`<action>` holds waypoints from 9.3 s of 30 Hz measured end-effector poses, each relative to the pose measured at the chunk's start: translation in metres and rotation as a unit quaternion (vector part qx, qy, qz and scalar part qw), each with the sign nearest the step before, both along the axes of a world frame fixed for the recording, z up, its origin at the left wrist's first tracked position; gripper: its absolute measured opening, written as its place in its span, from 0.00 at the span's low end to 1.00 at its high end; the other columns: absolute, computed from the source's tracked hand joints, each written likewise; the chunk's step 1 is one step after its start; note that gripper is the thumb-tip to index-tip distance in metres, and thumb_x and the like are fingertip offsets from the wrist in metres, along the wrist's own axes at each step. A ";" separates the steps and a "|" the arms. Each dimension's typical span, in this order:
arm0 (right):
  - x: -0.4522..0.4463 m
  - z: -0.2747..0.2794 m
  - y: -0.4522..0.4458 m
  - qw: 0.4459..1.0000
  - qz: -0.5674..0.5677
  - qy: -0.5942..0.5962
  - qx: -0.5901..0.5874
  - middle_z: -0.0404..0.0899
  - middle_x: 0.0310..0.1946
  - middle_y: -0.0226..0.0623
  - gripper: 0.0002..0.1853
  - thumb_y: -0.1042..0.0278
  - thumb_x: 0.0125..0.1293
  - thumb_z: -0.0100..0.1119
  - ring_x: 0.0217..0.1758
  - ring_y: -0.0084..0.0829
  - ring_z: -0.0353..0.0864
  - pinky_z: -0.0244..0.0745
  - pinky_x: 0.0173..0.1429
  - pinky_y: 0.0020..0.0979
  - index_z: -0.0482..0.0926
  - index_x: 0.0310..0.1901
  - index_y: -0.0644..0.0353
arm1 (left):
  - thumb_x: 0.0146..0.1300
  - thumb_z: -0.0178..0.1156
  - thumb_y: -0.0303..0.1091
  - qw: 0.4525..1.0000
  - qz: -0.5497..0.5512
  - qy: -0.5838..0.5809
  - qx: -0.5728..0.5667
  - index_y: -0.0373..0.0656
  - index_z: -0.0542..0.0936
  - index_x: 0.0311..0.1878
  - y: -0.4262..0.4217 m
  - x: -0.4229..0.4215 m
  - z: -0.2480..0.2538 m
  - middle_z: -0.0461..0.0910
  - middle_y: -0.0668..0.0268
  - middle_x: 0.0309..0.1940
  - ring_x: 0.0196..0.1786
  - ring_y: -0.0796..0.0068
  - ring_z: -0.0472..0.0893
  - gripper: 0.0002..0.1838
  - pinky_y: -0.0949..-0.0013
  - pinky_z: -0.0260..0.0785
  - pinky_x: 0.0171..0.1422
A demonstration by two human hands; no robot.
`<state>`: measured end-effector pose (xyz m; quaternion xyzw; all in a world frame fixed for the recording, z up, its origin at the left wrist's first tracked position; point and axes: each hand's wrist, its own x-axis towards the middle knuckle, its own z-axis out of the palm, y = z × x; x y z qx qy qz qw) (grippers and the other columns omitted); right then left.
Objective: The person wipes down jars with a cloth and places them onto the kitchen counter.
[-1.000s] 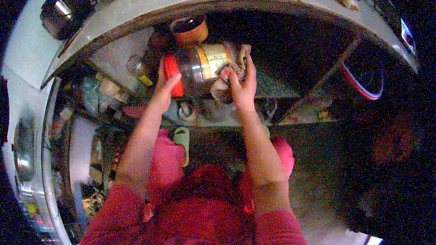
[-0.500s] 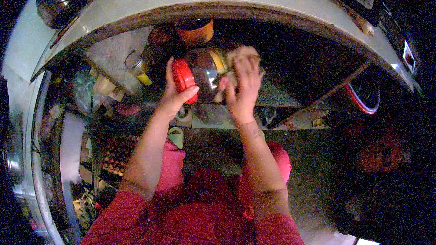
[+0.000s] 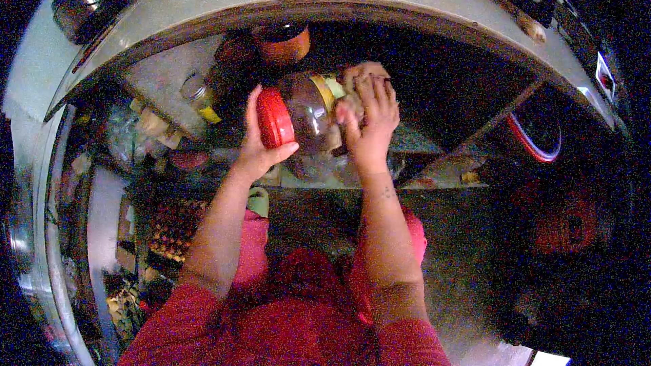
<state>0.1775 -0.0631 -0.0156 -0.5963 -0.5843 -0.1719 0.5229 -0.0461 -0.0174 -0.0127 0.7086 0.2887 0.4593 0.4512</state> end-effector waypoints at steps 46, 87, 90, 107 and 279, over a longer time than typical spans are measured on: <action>0.009 -0.017 -0.001 0.962 0.072 0.262 -0.025 0.67 0.62 0.41 0.32 0.59 0.64 0.65 0.63 0.36 0.68 0.66 0.65 0.33 0.65 0.67 0.58 | 0.53 0.66 0.64 0.963 -0.017 -0.154 -0.219 0.50 0.24 0.75 0.017 0.019 -0.011 0.41 0.53 0.76 0.77 0.55 0.49 0.67 0.51 0.47 0.76; -0.001 0.023 -0.022 0.999 -0.006 -0.029 -0.019 0.74 0.58 0.48 0.19 0.67 0.63 0.53 0.64 0.55 0.68 0.59 0.68 0.52 0.76 0.55 0.59 | 0.29 0.80 0.36 0.936 0.060 0.187 0.293 0.52 0.48 0.72 -0.018 0.035 -0.005 0.45 0.46 0.71 0.72 0.36 0.49 0.65 0.41 0.49 0.74; -0.038 0.030 -0.033 0.996 0.063 -0.054 -0.041 0.74 0.57 0.46 0.19 0.65 0.61 0.57 0.67 0.52 0.66 0.55 0.72 0.53 0.78 0.54 0.58 | 0.32 0.79 0.38 0.934 0.069 0.176 0.303 0.49 0.40 0.74 -0.015 0.035 -0.013 0.44 0.44 0.71 0.72 0.33 0.48 0.68 0.38 0.46 0.74; 0.043 -0.001 -0.002 0.988 0.045 0.144 -0.032 0.72 0.60 0.46 0.20 0.65 0.68 0.55 0.62 0.46 0.71 0.67 0.65 0.39 0.74 0.60 0.55 | 0.33 0.81 0.37 0.926 0.077 0.185 0.321 0.50 0.33 0.76 -0.018 0.031 -0.011 0.40 0.48 0.75 0.75 0.41 0.47 0.74 0.44 0.44 0.77; 0.068 -0.057 -0.025 0.758 0.252 0.536 -0.273 0.77 0.30 0.34 0.42 0.27 0.65 0.40 0.34 0.27 0.75 0.70 0.46 0.30 0.77 0.55 0.65 | 0.53 0.70 0.27 0.960 -0.046 -0.178 -0.210 0.57 0.52 0.74 -0.003 0.012 -0.018 0.64 0.62 0.64 0.65 0.65 0.67 0.49 0.59 0.61 0.70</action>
